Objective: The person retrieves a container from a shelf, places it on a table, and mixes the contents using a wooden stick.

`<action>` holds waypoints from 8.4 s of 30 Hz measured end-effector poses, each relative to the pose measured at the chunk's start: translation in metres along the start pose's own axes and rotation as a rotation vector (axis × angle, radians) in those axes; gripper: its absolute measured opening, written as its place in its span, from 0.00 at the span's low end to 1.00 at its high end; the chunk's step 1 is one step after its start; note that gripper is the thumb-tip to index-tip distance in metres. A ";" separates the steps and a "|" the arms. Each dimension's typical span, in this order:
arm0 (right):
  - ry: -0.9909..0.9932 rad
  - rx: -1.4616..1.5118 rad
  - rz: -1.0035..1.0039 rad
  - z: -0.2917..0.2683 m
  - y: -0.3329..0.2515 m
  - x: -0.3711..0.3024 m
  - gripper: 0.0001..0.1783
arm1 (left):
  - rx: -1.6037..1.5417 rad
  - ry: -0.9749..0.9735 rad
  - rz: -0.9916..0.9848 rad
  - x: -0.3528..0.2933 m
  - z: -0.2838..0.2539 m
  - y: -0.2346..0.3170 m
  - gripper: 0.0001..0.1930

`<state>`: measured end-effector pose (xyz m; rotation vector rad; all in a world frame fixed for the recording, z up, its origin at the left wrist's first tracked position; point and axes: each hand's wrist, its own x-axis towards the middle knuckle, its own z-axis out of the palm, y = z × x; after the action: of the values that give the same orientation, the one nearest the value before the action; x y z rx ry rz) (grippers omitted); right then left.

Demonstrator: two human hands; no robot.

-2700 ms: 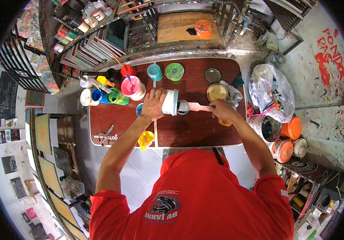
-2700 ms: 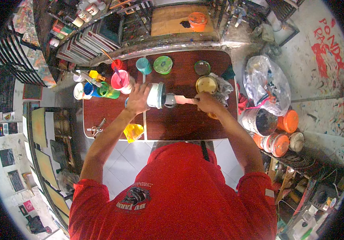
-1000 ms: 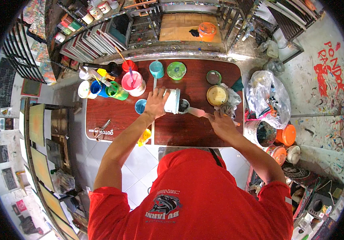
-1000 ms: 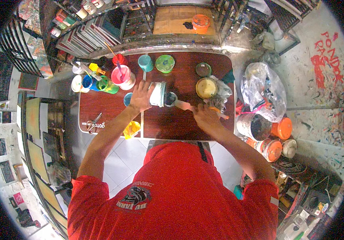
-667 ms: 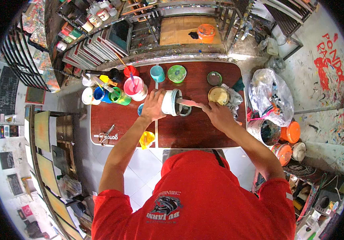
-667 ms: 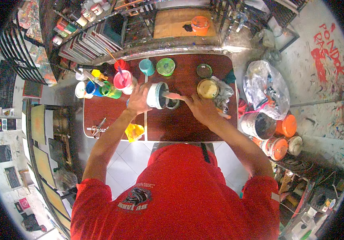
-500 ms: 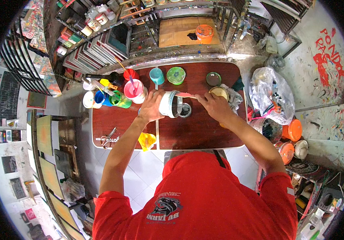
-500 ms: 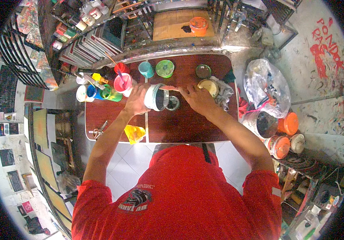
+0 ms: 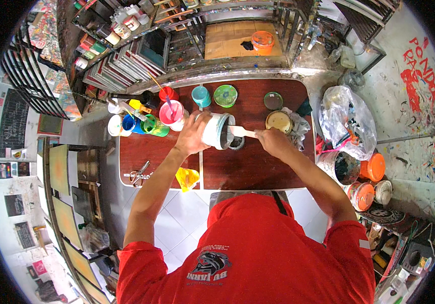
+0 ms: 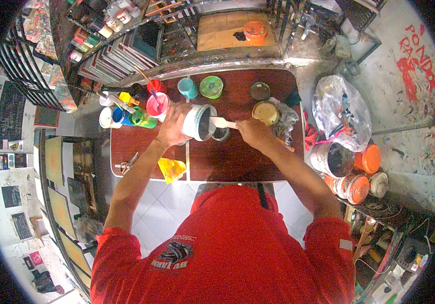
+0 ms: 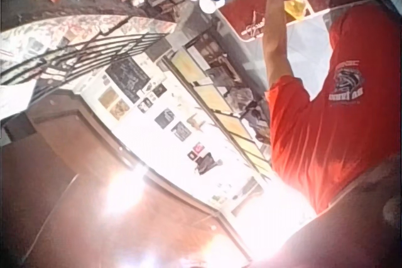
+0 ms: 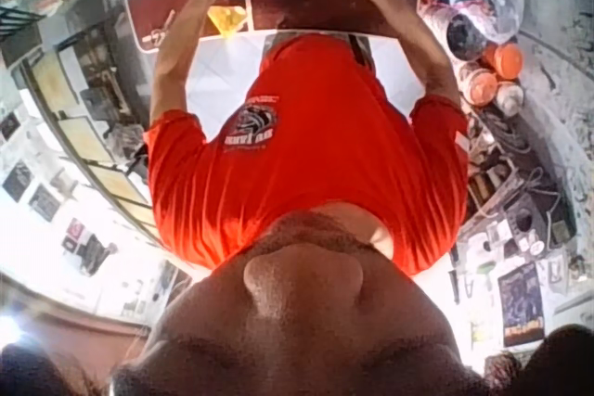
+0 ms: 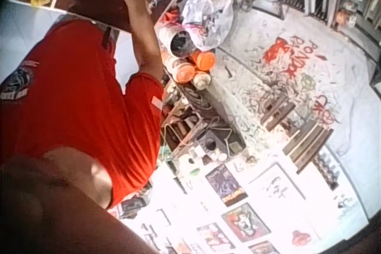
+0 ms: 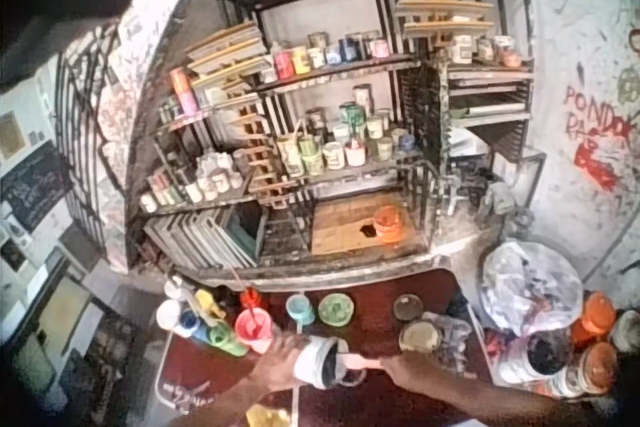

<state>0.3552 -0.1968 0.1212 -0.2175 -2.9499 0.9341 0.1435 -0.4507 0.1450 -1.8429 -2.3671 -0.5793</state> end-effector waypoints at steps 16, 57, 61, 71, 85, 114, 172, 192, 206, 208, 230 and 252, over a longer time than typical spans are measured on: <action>-0.730 1.095 0.493 0.019 0.001 -0.001 0.19 | -0.036 0.131 0.010 -0.003 0.017 0.013 0.48; -0.142 -0.515 -0.117 0.038 -0.037 0.036 0.10 | 0.225 -0.189 -0.174 -0.017 0.039 0.020 0.49; -0.009 -0.664 -0.163 0.068 -0.030 0.023 0.09 | 0.293 -0.233 -0.147 -0.017 0.043 0.023 0.48; -0.182 -0.527 -0.153 0.061 -0.004 -0.035 0.16 | 0.337 -0.243 -0.162 -0.018 0.046 0.025 0.46; -0.279 -0.605 -0.153 -0.009 -0.030 -0.061 0.16 | 0.314 -0.215 -0.198 -0.023 0.051 0.023 0.49; 0.078 -0.377 -0.194 -0.035 -0.024 0.015 0.23 | -0.105 0.052 -0.102 -0.013 0.000 0.000 0.54; -0.485 -0.270 0.151 -0.022 -0.003 0.041 0.13 | 0.209 -0.056 -0.342 -0.030 0.042 0.040 0.49; -0.261 -0.494 -0.152 0.057 -0.008 -0.017 0.24 | 0.339 -0.202 -0.293 -0.028 0.056 0.040 0.48; -0.334 -0.572 -0.206 0.010 -0.002 -0.062 0.25 | 0.300 -0.244 -0.311 -0.023 0.050 0.039 0.51; -0.304 -0.613 -0.254 0.005 -0.004 -0.064 0.23 | 0.285 -0.238 -0.312 -0.022 0.048 0.039 0.51; -0.175 0.210 0.487 0.040 0.018 -0.034 0.18 | 0.274 -0.140 -0.285 -0.031 0.052 0.033 0.50; -0.069 -0.341 0.085 -0.048 -0.053 -0.066 0.13 | 0.091 -0.028 -0.378 -0.033 0.055 0.025 0.53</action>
<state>0.4181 -0.2218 0.1914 -0.3288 -3.1688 0.4445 0.1850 -0.4570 0.0909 -1.3827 -2.7299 -0.4659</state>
